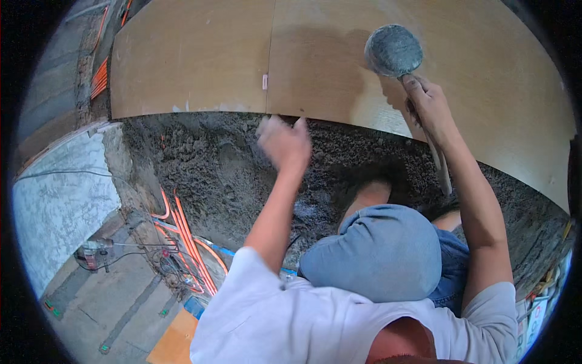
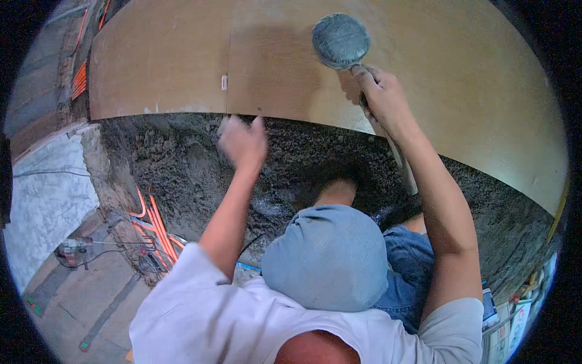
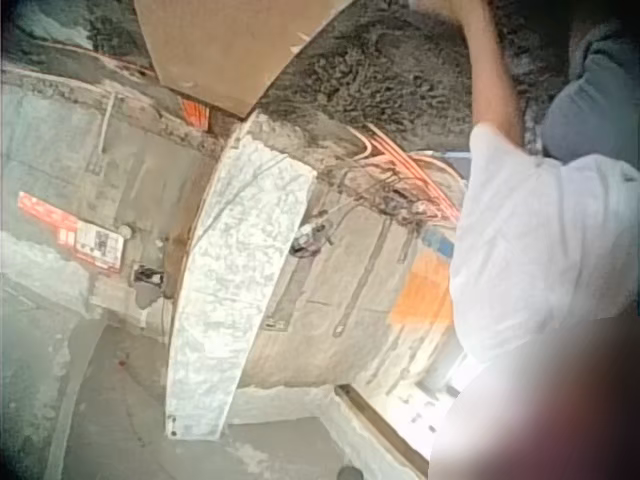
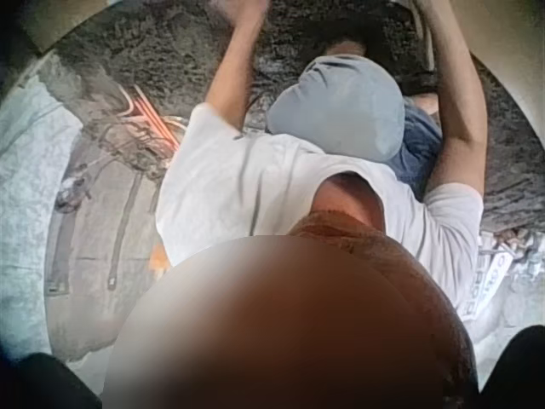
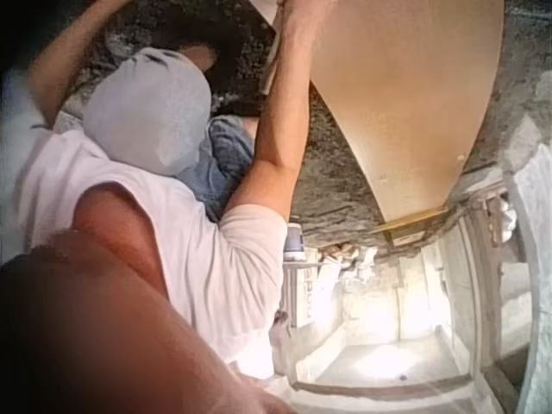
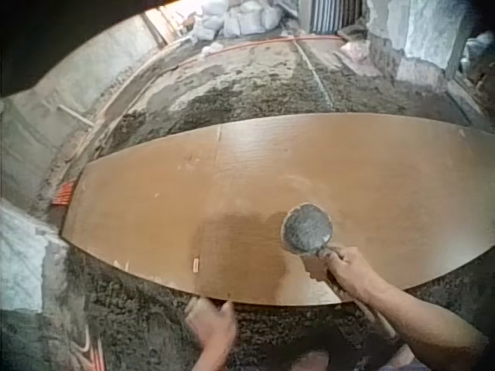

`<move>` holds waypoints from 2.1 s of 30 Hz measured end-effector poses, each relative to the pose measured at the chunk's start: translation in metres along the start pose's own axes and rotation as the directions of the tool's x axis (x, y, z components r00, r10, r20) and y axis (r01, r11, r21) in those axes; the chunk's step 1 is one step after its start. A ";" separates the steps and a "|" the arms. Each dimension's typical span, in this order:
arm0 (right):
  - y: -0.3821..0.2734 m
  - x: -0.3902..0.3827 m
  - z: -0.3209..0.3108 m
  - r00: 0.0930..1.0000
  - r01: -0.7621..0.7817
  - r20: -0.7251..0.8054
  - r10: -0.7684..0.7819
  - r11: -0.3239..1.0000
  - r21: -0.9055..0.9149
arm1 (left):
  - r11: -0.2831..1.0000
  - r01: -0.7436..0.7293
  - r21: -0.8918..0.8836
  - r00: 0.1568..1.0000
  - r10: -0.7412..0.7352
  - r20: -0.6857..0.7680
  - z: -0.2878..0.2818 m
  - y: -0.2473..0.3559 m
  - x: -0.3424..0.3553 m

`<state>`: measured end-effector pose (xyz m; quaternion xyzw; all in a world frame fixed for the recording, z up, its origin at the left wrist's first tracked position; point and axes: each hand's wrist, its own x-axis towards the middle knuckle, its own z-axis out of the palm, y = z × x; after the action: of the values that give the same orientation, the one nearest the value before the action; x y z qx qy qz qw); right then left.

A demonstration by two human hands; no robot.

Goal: Laying large floor tiles onto a wet cement bed and leveling them with a mallet.

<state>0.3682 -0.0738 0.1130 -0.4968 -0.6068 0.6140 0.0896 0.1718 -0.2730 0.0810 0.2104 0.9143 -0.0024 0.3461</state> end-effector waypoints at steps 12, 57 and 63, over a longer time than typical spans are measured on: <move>-0.022 -0.004 0.067 0.997 -0.051 0.056 0.043 0.986 0.160 | 0.899 -0.383 0.210 0.578 0.411 -0.705 -0.003 0.073 0.141; 0.009 0.050 -0.017 0.998 -0.053 -0.017 0.054 0.998 0.025 | 0.964 0.060 0.258 0.550 0.184 -0.815 -0.005 0.068 0.176; 0.018 -0.040 -0.101 0.976 0.018 -0.218 -0.014 1.000 0.015 | 0.970 0.111 0.217 0.636 0.099 -0.765 0.000 0.087 0.162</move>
<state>0.4694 -0.0401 0.1408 -0.5554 -0.5920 0.5603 0.1647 0.0965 -0.1311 -0.0097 0.2290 0.9673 -0.0260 -0.1057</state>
